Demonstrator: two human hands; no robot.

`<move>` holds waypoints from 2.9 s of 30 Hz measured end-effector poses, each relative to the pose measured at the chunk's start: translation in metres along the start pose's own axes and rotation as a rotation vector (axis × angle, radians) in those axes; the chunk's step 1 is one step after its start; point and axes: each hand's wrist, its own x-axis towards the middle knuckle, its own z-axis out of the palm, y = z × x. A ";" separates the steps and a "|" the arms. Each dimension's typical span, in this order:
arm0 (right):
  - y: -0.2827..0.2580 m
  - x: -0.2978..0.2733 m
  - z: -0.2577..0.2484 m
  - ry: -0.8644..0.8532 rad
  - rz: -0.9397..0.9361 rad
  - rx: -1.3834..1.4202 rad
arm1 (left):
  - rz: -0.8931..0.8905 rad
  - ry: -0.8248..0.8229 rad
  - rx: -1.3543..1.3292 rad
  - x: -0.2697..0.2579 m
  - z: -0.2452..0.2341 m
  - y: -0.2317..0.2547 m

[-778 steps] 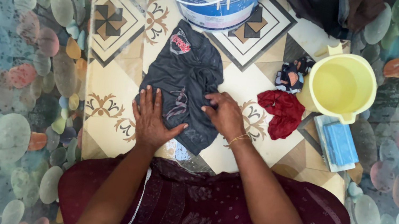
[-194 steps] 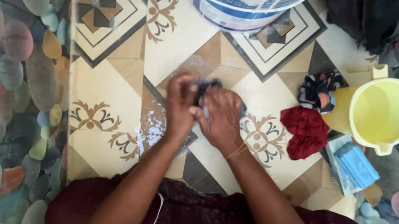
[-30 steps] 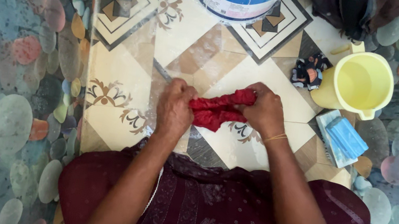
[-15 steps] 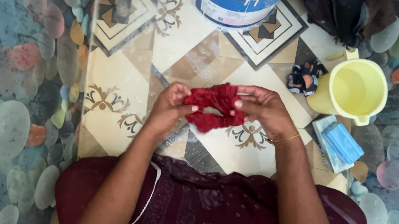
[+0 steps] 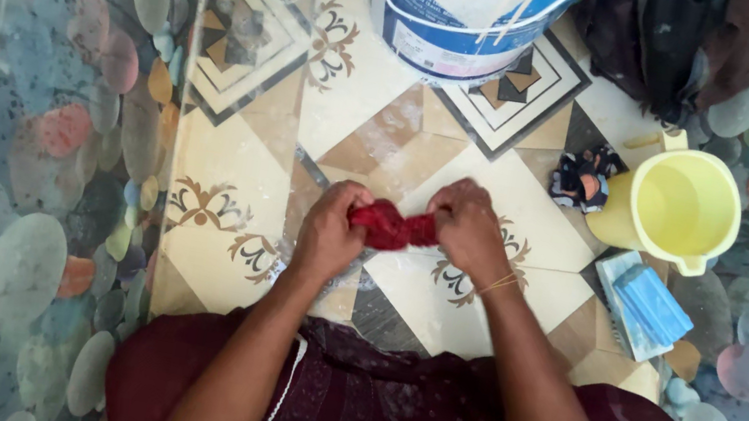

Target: The person washes clothes by hand using a bar of soap. The person applies soap to various garments, scrubs them, and wrings them out on the floor.

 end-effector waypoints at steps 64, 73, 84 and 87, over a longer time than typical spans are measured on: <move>-0.009 0.010 0.030 -0.086 -0.364 -0.360 | -1.112 -0.022 -1.549 0.013 -0.012 -0.036; -0.013 0.017 0.020 0.187 -0.448 0.077 | -0.812 -0.455 -1.484 -0.001 -0.006 -0.032; 0.005 0.013 0.037 -0.408 0.540 1.551 | -0.768 -0.324 -1.408 0.010 -0.006 -0.008; 0.002 0.015 0.038 -0.352 0.534 1.626 | -0.631 -0.325 -1.239 0.013 -0.009 -0.009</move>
